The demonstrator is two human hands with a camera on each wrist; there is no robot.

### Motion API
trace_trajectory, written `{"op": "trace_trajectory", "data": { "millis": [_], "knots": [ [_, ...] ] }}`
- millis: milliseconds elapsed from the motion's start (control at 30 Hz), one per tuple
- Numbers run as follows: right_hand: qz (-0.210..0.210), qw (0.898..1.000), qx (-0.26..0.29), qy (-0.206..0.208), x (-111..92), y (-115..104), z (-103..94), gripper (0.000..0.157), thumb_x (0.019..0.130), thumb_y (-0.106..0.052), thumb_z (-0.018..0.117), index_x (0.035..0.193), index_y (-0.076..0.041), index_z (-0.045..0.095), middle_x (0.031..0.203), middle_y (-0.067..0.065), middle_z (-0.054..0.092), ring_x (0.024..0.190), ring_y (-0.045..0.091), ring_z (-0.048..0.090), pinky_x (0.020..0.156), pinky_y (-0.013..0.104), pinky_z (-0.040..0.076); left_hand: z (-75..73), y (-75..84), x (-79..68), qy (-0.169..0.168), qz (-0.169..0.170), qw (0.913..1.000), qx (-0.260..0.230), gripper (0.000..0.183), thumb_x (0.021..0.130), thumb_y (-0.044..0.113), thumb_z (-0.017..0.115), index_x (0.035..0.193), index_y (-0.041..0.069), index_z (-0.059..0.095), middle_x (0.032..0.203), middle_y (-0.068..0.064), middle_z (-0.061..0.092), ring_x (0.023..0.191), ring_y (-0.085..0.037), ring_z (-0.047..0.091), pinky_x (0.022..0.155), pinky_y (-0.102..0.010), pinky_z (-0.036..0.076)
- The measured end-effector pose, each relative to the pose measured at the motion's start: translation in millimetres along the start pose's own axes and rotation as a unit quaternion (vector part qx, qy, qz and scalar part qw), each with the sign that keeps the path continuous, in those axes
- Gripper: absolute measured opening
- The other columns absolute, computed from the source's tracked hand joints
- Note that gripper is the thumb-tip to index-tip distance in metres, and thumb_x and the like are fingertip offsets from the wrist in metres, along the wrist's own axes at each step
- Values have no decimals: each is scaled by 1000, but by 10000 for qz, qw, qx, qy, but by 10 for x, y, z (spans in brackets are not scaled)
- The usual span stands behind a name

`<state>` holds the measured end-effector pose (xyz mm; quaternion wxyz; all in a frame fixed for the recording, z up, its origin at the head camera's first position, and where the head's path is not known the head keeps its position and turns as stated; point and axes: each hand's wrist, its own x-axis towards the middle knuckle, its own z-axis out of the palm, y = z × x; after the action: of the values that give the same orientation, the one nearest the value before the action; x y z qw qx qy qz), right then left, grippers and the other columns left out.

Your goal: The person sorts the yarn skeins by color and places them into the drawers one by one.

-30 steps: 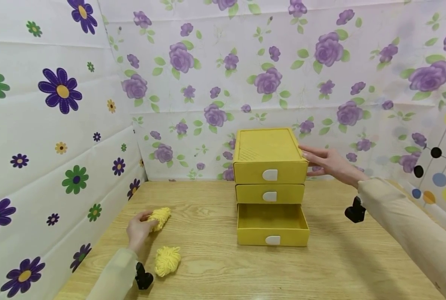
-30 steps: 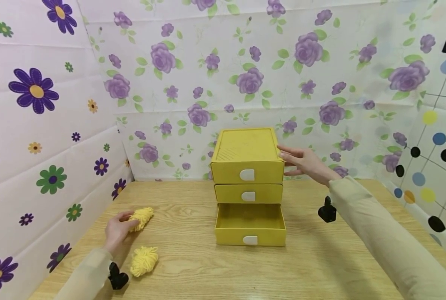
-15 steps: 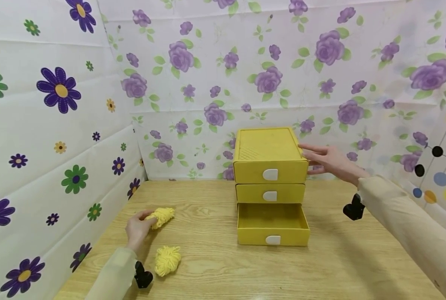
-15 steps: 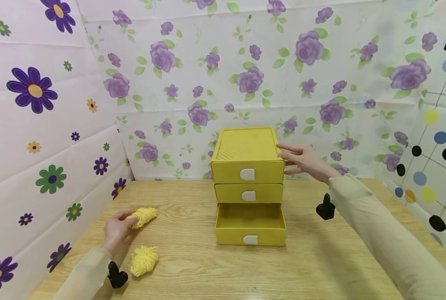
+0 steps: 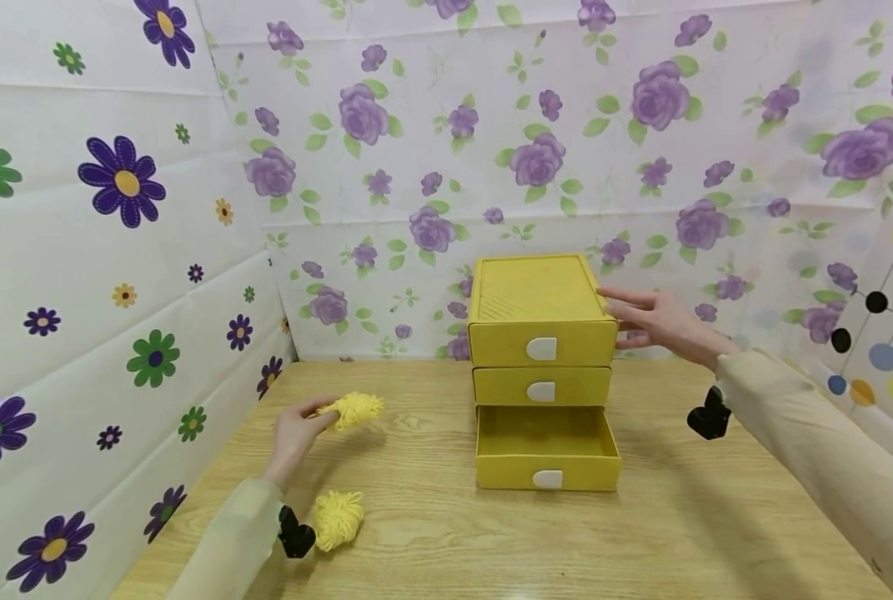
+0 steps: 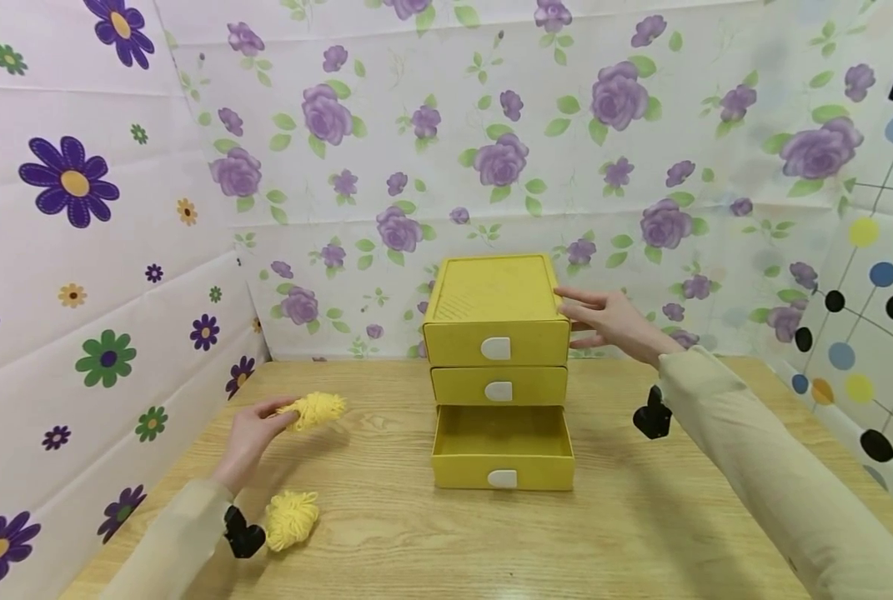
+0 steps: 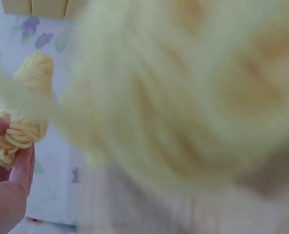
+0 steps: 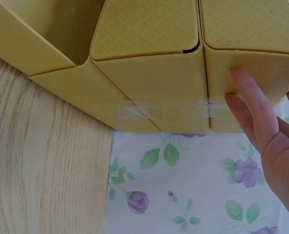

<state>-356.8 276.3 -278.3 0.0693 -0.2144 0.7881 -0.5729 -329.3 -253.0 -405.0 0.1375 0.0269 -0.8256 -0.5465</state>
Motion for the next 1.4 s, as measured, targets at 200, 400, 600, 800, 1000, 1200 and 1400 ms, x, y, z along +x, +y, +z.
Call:
{"op": "trace_trajectory", "data": {
  "millis": [200, 400, 600, 800, 1000, 1200, 1400],
  "knots": [
    [41, 10000, 28, 33, 3, -3, 14, 58, 94, -30, 51, 144, -12, 27, 138, 20, 32, 105, 26, 53, 78, 42, 47, 95, 218, -61, -425, -219, 9982, -374, 33, 84, 10, 65, 115, 0, 61, 118, -13, 55, 95, -20, 52, 83, -40, 43],
    [25, 10000, 27, 55, -6, -7, 19, 58, 94, -29, 50, 144, -12, 26, 138, 20, 31, 105, 27, 54, 79, 43, 47, 243, 361, -69, -755, 51, 9958, -517, 32, 83, 12, 67, 112, 0, 63, 112, -12, 58, 94, -22, 56, 83, -41, 44],
    [40, 9999, 43, 87, -15, 3, 16, 57, 94, -30, 50, 144, -13, 27, 138, 20, 32, 104, 27, 54, 79, 43, 47, 441, 555, -97, -1003, 28, 9925, -697, 31, 81, 11, 69, 110, 2, 65, 112, -10, 58, 90, -22, 58, 78, -36, 47],
    [31, 10000, 19, 74, -9, 19, 3, 58, 94, -30, 50, 144, -13, 26, 139, 20, 31, 105, 26, 54, 78, 41, 47, 654, 703, -113, -1181, 83, 9896, -813, 31, 80, 11, 70, 109, 2, 66, 116, -11, 56, 92, -22, 57, 76, -35, 48],
    [9, 10000, 4, 30, -1, 20, -4, 58, 94, -30, 49, 144, -12, 25, 138, 21, 31, 103, 25, 55, 77, 41, 47, 837, 795, -126, -1332, 151, 9868, -913, 26, 78, 10, 71, 104, 4, 69, 110, -10, 59, 87, -22, 58, 76, -37, 48],
    [78, 9998, 81, 191, -9, 9, 17, 57, 93, -30, 52, 143, -14, 30, 137, 19, 35, 104, 27, 54, 77, 42, 48, 1005, 868, -150, -1644, 252, 9814, -953, 25, 79, 11, 70, 103, 6, 69, 106, -7, 61, 84, -20, 60, 75, -36, 49],
    [66, 9998, 65, 175, -5, 14, 17, 57, 93, -30, 52, 143, -13, 30, 137, 19, 34, 104, 27, 54, 77, 42, 48, 1144, 1063, -290, -2066, 336, 9715, -1114, 28, 81, 7, 67, 108, -2, 65, 104, -13, 61, 86, -23, 60, 79, -40, 47]
  ]
}}
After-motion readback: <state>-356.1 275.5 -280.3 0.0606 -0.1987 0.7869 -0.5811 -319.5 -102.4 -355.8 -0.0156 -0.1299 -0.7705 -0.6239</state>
